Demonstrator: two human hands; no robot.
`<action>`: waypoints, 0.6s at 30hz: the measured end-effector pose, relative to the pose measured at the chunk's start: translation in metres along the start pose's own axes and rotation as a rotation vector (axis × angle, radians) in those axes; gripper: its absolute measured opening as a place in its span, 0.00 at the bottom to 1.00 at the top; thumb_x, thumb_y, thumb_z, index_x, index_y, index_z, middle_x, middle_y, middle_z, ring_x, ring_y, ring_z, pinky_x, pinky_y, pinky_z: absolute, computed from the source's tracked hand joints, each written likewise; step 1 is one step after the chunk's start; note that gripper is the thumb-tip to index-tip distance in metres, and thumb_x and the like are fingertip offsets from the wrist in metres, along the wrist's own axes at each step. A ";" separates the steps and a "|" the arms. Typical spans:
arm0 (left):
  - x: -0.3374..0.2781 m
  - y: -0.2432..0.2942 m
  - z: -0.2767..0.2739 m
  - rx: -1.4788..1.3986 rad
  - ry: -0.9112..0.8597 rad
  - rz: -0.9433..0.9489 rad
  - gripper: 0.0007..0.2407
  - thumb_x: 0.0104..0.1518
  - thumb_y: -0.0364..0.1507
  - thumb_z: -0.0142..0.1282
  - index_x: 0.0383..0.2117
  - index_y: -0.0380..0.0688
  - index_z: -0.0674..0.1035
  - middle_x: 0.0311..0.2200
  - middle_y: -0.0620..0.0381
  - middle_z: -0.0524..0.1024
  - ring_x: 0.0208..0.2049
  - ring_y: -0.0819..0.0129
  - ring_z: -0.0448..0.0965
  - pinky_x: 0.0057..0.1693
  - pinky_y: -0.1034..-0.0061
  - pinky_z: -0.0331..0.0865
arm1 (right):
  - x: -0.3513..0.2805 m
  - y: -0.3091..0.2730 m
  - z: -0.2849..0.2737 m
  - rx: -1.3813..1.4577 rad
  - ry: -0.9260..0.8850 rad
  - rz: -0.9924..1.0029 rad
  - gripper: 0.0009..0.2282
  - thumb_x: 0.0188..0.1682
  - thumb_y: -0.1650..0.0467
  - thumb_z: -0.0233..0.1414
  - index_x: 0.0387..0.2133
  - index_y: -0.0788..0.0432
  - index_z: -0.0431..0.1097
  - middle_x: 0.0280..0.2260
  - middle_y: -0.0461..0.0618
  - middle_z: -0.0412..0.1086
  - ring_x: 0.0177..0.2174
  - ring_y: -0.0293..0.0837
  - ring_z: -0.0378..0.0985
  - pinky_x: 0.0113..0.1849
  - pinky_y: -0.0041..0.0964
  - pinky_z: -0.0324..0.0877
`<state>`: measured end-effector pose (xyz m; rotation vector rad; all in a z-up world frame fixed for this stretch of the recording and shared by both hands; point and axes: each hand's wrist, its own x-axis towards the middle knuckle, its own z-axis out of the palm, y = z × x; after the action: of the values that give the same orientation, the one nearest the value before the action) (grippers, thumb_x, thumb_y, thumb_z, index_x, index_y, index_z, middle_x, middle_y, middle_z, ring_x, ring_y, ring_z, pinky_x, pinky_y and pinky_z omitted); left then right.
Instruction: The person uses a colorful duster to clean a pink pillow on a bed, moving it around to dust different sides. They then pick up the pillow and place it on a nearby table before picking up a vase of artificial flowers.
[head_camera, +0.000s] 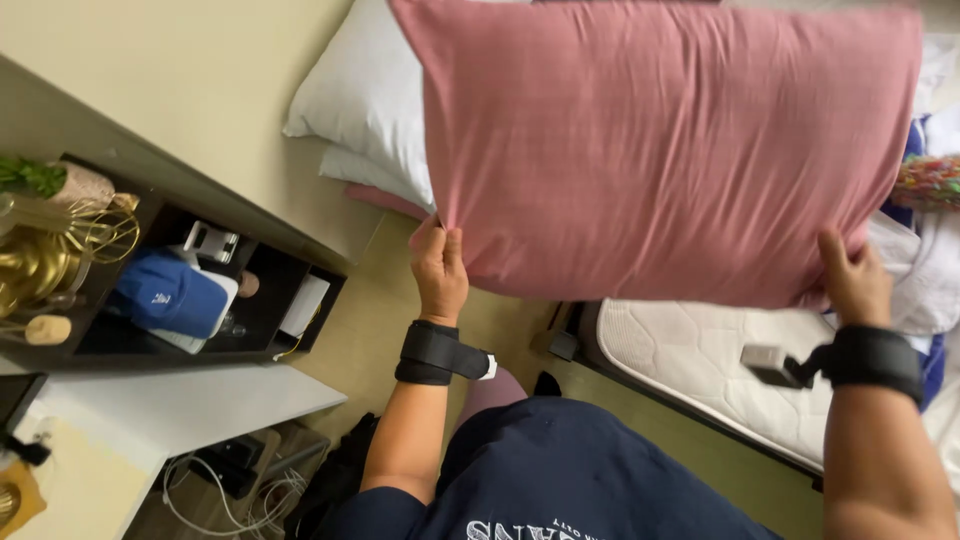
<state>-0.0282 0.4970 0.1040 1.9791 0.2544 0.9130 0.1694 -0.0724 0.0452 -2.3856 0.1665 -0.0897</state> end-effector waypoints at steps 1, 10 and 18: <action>0.008 -0.001 -0.006 0.016 0.084 0.103 0.13 0.73 0.33 0.47 0.45 0.34 0.79 0.43 0.44 0.78 0.42 0.50 0.78 0.49 0.63 0.72 | 0.018 -0.034 0.002 -0.055 0.000 -0.021 0.34 0.55 0.45 0.55 0.51 0.67 0.72 0.45 0.64 0.75 0.45 0.54 0.78 0.46 0.48 0.69; 0.077 -0.096 -0.039 -0.025 0.262 -0.134 0.11 0.72 0.33 0.48 0.41 0.34 0.77 0.45 0.49 0.79 0.42 0.56 0.76 0.51 0.67 0.72 | 0.188 -0.243 0.072 -0.130 0.025 -0.447 0.26 0.55 0.55 0.55 0.45 0.71 0.68 0.37 0.62 0.75 0.35 0.50 0.81 0.40 0.42 0.78; 0.162 -0.135 -0.053 -0.004 0.361 0.083 0.12 0.73 0.33 0.45 0.45 0.35 0.76 0.56 0.43 0.70 0.53 0.53 0.75 0.58 0.64 0.72 | 0.262 -0.413 0.144 0.206 -0.085 -0.939 0.21 0.59 0.65 0.55 0.52 0.74 0.63 0.45 0.63 0.74 0.43 0.49 0.80 0.43 0.38 0.77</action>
<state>0.0725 0.6894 0.0928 1.8225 0.3746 1.3230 0.4834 0.2849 0.2267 -2.0626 -0.9598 -0.4154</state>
